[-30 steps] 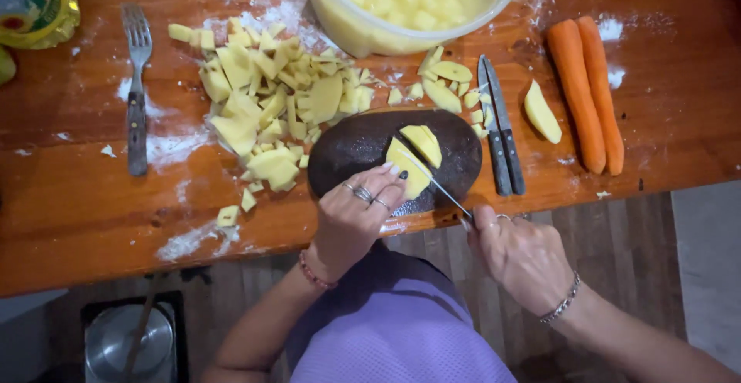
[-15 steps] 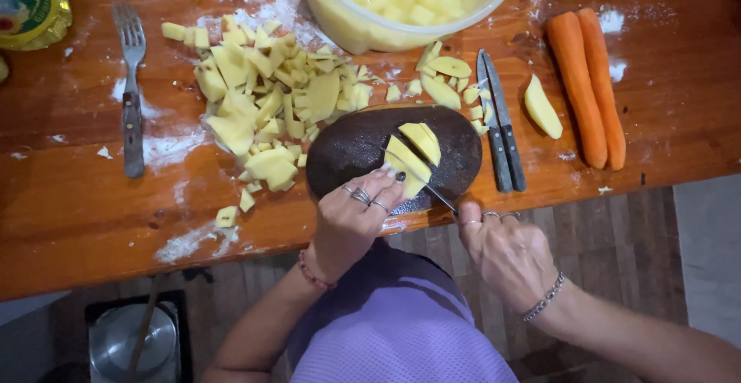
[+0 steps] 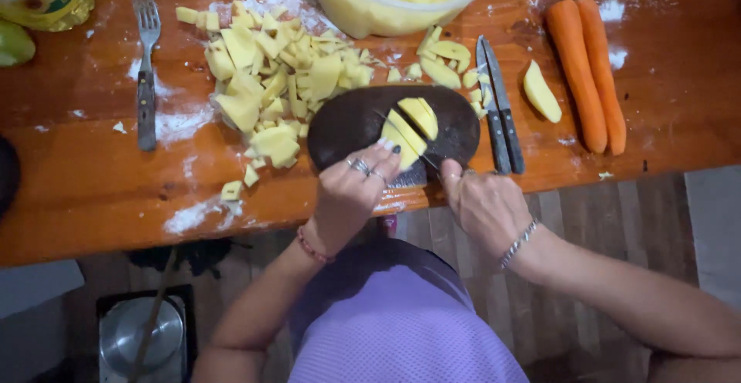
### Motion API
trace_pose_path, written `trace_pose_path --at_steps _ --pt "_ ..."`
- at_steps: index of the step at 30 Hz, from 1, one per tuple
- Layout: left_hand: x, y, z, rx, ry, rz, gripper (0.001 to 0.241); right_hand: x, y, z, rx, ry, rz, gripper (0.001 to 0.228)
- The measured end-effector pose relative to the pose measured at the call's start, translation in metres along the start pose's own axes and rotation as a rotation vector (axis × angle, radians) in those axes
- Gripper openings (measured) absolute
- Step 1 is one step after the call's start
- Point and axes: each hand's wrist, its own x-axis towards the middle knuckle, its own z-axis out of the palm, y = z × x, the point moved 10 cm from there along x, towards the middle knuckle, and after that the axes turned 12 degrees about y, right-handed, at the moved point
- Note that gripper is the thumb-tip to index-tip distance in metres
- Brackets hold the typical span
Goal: Dice peeled potatoes into small cubes using a knife on a wooden table
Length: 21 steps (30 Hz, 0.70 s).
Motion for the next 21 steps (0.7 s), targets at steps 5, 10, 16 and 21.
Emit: trace_pose_path --at_steps 5,10,16,21 --pt "-0.010 0.004 0.001 0.067 0.022 0.048 0.007 0.001 0.001 0.001 0.008 0.013 -0.002 0.042" --pt "-0.022 0.007 0.010 0.169 0.022 0.112 0.008 0.002 0.002 0.002 0.082 -0.029 0.028 0.048" --pt "-0.012 0.023 -0.003 0.272 0.054 0.180 0.016 0.000 0.015 0.012 0.252 -0.107 0.246 0.076" --pt "-0.007 0.019 0.002 0.318 -0.034 0.181 0.017 0.007 0.017 0.014 0.253 -0.152 0.197 0.076"
